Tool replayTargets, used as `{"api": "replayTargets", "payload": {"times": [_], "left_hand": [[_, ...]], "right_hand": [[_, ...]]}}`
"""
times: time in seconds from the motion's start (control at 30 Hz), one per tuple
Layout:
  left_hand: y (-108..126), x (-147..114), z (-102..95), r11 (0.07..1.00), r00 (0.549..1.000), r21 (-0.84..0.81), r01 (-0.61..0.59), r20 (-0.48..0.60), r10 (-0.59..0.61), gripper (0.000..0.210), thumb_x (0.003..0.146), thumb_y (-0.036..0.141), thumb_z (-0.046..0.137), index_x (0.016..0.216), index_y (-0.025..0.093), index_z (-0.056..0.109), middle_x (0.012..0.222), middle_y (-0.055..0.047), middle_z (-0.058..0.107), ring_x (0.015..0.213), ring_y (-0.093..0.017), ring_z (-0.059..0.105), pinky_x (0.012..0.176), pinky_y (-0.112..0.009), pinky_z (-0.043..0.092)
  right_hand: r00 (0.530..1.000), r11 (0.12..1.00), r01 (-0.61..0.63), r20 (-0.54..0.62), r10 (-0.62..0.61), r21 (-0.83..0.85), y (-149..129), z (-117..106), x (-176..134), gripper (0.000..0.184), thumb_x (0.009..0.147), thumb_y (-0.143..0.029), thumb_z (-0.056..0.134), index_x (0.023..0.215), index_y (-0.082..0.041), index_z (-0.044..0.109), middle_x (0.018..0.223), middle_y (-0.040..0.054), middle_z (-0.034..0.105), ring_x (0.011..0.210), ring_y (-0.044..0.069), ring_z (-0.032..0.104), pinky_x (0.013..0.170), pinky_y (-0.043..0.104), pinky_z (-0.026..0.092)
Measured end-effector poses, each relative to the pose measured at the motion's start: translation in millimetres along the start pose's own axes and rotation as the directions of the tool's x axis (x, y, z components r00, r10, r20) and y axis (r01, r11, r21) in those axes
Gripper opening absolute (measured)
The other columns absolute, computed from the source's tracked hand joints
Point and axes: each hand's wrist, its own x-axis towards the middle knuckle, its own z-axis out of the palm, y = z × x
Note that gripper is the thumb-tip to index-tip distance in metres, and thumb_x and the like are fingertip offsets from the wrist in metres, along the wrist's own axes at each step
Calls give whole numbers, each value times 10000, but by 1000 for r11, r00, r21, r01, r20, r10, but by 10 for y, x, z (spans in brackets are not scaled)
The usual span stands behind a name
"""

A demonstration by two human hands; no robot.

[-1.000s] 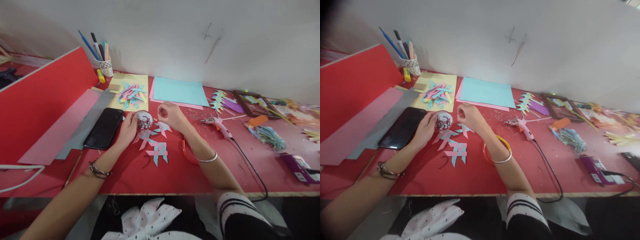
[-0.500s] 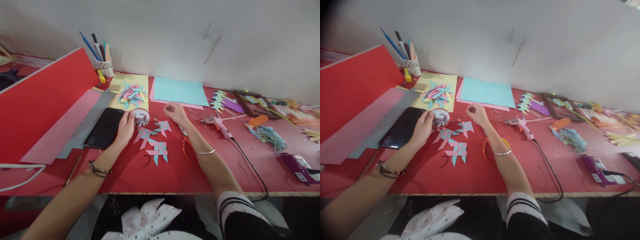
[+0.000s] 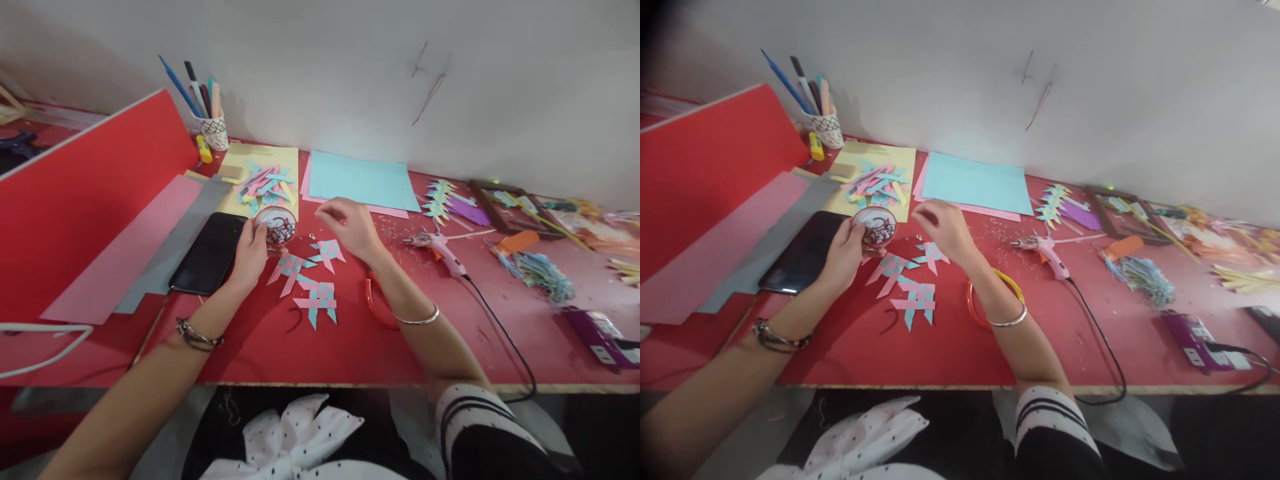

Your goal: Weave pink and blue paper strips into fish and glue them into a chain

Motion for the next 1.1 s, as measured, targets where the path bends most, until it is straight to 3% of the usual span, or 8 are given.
{"api": "replayTargets", "payload": {"times": [0.43,0.7,0.8,0.87,0.93,0.97,1.03,1.1], "left_hand": [[-12,8,-2,1000,999,3,-5,43,5,90,737,247,513,774,183,462,617,49,515,378,-64,493,408,-208,481],[-63,-43,36,999,988,38,-31,153,25,171,715,344,529,792,192,515,765,-11,559,573,-114,559,424,-201,490],[-59,-55,31,998,991,42,-40,133,34,181,711,359,530,785,194,520,773,-12,551,575,-112,548,406,-191,482],[-44,-44,12,999,995,42,-21,103,17,164,726,353,511,756,192,504,720,2,532,498,-92,519,380,-185,464],[-25,-27,-8,999,997,43,-5,74,2,146,748,335,480,723,191,482,665,17,512,439,-77,490,361,-177,443],[-15,-20,-15,999,998,43,1,64,-4,141,759,323,465,711,191,474,640,23,506,416,-72,478,355,-175,435],[-1,-12,-17,999,998,45,17,53,-20,136,774,301,442,697,191,464,600,32,502,373,-66,453,348,-180,423],[7,-13,-5,998,998,49,36,53,-39,135,778,285,438,684,191,461,570,38,499,342,-66,437,345,-193,419]], "right_hand": [[1000,997,3,25,-2,-71,-14,-67,1,169,802,-194,435,717,-149,574,752,30,588,683,107,508,652,232,397],[929,903,-336,251,271,269,-14,83,-6,290,819,-296,446,1071,-151,445,812,13,576,575,83,545,592,247,447],[926,895,-364,201,319,259,-52,88,-59,276,834,-308,427,1060,-149,429,793,8,564,552,80,535,568,243,443],[955,951,-282,126,267,129,-139,57,-180,258,821,-320,463,1022,-159,458,831,19,571,614,95,543,597,252,444],[974,994,-87,204,98,-61,-271,44,-378,193,798,-287,517,954,-173,517,891,33,583,748,125,555,674,270,444],[936,992,58,351,-15,-111,-344,55,-495,153,812,-251,506,946,-184,541,946,42,586,850,140,552,722,274,440],[767,938,330,610,-199,-108,-477,124,-726,185,806,-236,532,986,-202,563,1041,57,572,942,158,537,719,258,445],[730,874,421,663,-167,-242,-566,232,-907,170,837,-172,471,965,-174,583,1034,83,575,916,170,550,711,268,452]]}}
